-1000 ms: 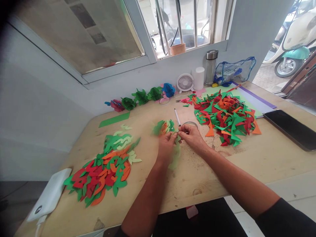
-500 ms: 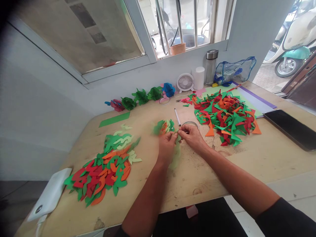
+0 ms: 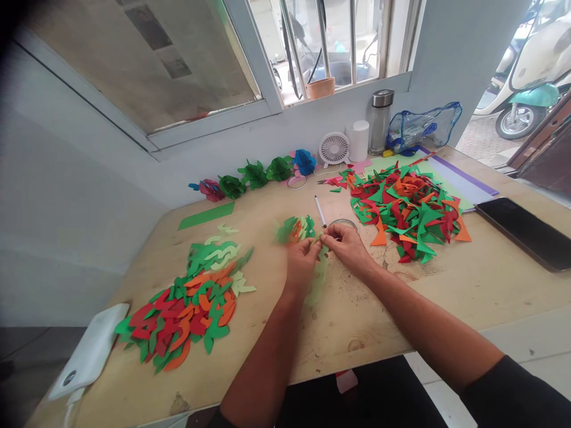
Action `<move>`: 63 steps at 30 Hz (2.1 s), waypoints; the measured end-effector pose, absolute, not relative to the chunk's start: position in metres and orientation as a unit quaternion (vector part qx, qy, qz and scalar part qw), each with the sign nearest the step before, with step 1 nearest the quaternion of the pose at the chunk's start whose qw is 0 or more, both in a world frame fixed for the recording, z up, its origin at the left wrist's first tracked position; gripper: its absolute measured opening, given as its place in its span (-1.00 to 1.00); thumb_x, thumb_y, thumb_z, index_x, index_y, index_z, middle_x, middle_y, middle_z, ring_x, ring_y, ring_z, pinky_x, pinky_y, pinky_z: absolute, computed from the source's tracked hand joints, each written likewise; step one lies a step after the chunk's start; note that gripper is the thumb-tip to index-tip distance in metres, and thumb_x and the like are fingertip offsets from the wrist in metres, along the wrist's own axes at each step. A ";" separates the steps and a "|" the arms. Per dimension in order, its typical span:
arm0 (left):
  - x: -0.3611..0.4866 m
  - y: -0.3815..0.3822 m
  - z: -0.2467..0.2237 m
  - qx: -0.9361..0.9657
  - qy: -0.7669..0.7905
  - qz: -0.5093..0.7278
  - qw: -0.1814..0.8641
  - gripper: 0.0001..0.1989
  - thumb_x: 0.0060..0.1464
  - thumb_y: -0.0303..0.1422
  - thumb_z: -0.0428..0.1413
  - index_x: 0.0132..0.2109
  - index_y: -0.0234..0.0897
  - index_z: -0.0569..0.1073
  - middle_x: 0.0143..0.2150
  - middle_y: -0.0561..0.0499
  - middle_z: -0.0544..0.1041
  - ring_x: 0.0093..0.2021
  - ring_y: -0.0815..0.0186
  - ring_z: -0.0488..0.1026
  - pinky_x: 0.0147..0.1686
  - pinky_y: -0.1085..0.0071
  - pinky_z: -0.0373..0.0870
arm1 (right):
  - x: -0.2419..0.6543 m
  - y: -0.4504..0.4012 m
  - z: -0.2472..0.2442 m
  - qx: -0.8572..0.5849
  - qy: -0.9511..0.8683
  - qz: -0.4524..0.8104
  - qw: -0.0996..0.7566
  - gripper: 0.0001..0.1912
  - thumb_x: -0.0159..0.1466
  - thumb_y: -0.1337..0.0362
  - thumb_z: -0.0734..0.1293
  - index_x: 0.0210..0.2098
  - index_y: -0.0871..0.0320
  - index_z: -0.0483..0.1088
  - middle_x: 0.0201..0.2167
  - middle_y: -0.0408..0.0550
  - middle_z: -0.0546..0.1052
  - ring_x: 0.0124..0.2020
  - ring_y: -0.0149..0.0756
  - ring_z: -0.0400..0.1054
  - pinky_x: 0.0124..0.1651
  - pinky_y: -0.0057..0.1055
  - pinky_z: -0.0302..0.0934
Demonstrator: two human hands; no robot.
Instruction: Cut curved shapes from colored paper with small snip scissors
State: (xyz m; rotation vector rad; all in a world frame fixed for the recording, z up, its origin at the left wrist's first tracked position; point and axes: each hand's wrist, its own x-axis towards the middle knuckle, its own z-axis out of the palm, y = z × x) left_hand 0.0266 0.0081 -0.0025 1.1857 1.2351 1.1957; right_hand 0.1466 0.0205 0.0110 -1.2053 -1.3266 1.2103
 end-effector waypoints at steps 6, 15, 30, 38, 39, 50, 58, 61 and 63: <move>0.028 0.009 -0.004 0.487 0.495 0.497 0.521 -0.77 -0.08 -0.25 0.14 -0.53 -0.33 0.39 -0.60 0.11 0.33 -0.58 0.48 0.19 -0.56 0.54 0.11 | 0.147 0.023 0.008 -0.502 -0.550 0.477 0.467 -0.77 0.08 0.12 0.30 -0.55 0.14 0.28 -0.62 -0.24 0.25 -0.57 -0.45 0.10 -0.51 -0.48 0.02; 0.025 0.009 0.008 0.436 0.524 0.503 0.532 -0.82 -0.09 -0.31 0.10 -0.53 -0.33 0.37 -0.64 0.10 0.37 -0.65 0.50 0.16 -0.61 0.55 0.11 | 0.167 0.034 0.009 -0.550 -0.568 0.392 0.471 -0.77 0.15 0.15 0.23 -0.45 0.17 0.41 -0.49 -0.11 0.47 -0.45 -0.36 0.28 -0.38 -0.43 0.14; 0.020 0.013 0.005 0.350 0.518 0.517 0.585 -0.77 -0.17 -0.24 0.19 -0.50 -0.32 0.36 -0.59 0.04 0.44 -0.63 0.49 0.24 -0.63 0.56 0.16 | 0.184 0.045 -0.002 -0.607 -0.758 0.150 0.186 -0.85 0.10 0.36 0.26 -0.38 0.09 0.47 -0.44 -0.09 0.54 -0.35 -0.27 0.36 -0.37 -0.43 0.01; 0.026 0.008 -0.007 0.562 0.491 0.430 0.508 -0.87 -0.10 -0.34 0.11 -0.52 -0.29 0.40 -0.56 0.07 0.40 -0.56 0.43 0.30 -0.54 0.54 0.19 | 0.184 0.044 -0.003 -0.579 -0.792 0.101 0.162 -0.78 0.09 0.42 0.23 -0.33 0.08 0.47 -0.38 -0.12 0.56 -0.28 -0.23 0.32 -0.32 -0.39 -0.04; 0.026 0.007 -0.008 0.594 0.489 0.415 0.486 -0.88 -0.10 -0.36 0.10 -0.53 -0.28 0.41 -0.56 0.06 0.40 -0.56 0.43 0.29 -0.53 0.53 0.17 | 0.184 0.044 -0.002 -0.578 -0.795 0.097 0.157 -0.77 0.08 0.43 0.23 -0.33 0.07 0.47 -0.39 -0.11 0.56 -0.29 -0.23 0.32 -0.32 -0.39 -0.05; 0.028 0.003 -0.005 0.722 0.475 0.346 0.364 -0.88 -0.11 -0.48 0.05 -0.50 -0.22 0.45 -0.40 -0.04 0.57 -0.49 0.33 0.39 -0.51 0.49 0.18 | 0.182 0.042 0.000 -0.572 -0.801 0.097 0.145 -0.82 0.14 0.43 0.22 -0.39 0.11 0.44 -0.44 -0.08 0.52 -0.35 -0.26 0.29 -0.37 -0.39 -0.10; 0.027 0.003 -0.007 0.715 0.476 0.356 0.367 -0.91 -0.13 -0.47 0.10 -0.50 -0.21 0.45 -0.46 -0.01 0.54 -0.50 0.33 0.37 -0.49 0.48 0.20 | 0.181 0.044 -0.003 -0.592 -0.782 0.118 0.153 -0.81 0.11 0.42 0.21 -0.38 0.11 0.44 -0.43 -0.07 0.52 -0.34 -0.26 0.30 -0.38 -0.41 -0.09; 0.027 0.003 -0.006 0.705 0.478 0.358 0.382 -0.92 -0.14 -0.47 0.11 -0.51 -0.21 0.45 -0.46 -0.01 0.54 -0.50 0.33 0.38 -0.49 0.48 0.19 | 0.180 0.043 -0.002 -0.599 -0.775 0.124 0.156 -0.81 0.11 0.41 0.21 -0.38 0.10 0.44 -0.44 -0.07 0.50 -0.35 -0.27 0.29 -0.38 -0.41 -0.09; 0.027 0.003 -0.005 0.709 0.479 0.351 0.380 -0.91 -0.12 -0.46 0.10 -0.51 -0.22 0.45 -0.46 -0.02 0.54 -0.49 0.33 0.38 -0.49 0.48 0.19 | 0.180 0.043 -0.002 -0.600 -0.773 0.128 0.159 -0.82 0.11 0.41 0.22 -0.39 0.11 0.43 -0.45 -0.07 0.50 -0.36 -0.28 0.29 -0.39 -0.41 -0.09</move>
